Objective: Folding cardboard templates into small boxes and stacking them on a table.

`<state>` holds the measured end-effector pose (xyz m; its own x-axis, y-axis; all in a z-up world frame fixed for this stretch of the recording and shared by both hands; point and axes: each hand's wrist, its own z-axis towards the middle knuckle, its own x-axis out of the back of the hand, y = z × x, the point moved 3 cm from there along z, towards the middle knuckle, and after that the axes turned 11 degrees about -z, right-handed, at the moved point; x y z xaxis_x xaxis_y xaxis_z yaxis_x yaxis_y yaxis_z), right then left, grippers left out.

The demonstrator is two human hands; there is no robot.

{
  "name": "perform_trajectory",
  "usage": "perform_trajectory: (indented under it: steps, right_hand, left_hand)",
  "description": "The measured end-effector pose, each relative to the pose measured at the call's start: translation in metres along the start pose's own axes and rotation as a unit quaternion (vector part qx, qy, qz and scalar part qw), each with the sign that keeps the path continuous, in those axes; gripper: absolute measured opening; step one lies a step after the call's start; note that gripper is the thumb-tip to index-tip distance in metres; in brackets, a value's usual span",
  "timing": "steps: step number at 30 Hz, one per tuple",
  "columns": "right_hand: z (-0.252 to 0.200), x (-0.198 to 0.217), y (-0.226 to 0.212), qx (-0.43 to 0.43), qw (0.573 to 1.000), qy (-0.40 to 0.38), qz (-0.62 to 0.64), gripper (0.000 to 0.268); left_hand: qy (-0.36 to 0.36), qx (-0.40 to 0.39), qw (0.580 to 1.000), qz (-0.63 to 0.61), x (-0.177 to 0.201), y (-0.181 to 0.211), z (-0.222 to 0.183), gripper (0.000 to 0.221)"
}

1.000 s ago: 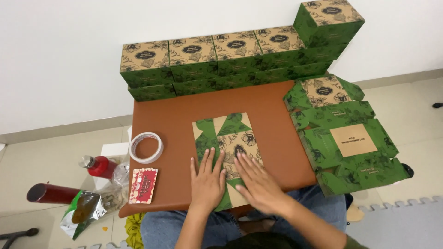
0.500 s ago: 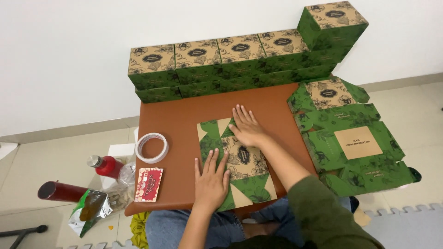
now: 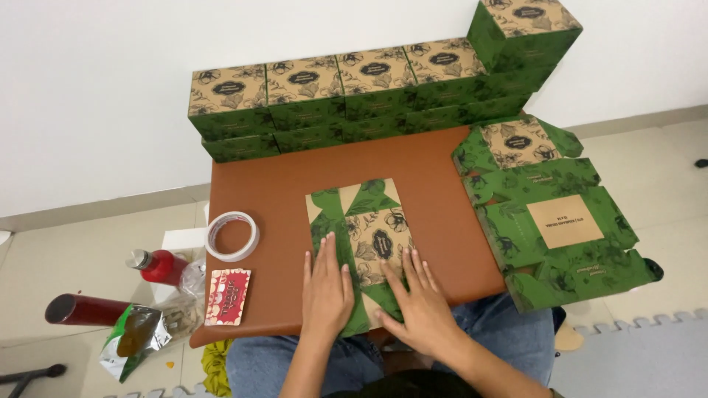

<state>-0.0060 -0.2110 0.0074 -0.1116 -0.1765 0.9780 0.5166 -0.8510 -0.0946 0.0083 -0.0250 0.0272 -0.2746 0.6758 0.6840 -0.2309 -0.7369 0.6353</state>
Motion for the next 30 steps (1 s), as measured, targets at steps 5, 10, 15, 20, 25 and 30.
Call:
perform_trajectory:
  steps: [5, 10, 15, 20, 25, 30]
  right_hand:
    - [0.013, 0.045, 0.018, -0.006, 0.984, 0.174, -0.036, 0.034]
    - [0.055, 0.082, 0.061, -0.064, 0.957, 0.283, 0.019, 0.021]
    - [0.134, 0.081, 0.105, -0.145, 0.943, 0.277, 0.111, 0.012]
    - [0.187, 0.031, 0.138, -0.177, 0.961, 0.197, 0.077, 0.036]
    - [0.132, 0.048, 0.108, -0.123, 0.981, 0.147, 0.025, 0.055]
    - [0.061, 0.076, 0.078, -0.04, 0.993, -0.041, 0.102, 0.042]
  left_hand:
    - [0.008, 0.038, 0.999, -0.027, 0.009, -0.001, -0.003, 0.059]
    - [0.019, 0.002, 0.999, 0.039, 0.017, 0.004, -0.013, 0.05]
    - [-0.068, -0.049, 0.996, -0.007, -0.005, 0.026, -0.018, 0.043]
    - [-0.05, -0.057, 0.992, -0.097, -0.014, 0.036, -0.006, 0.037]
    - [0.0, -0.094, 0.995, 0.014, -0.005, 0.02, 0.009, 0.059]
    - [0.021, -0.113, 0.983, 0.143, 0.007, 0.015, 0.021, 0.055]
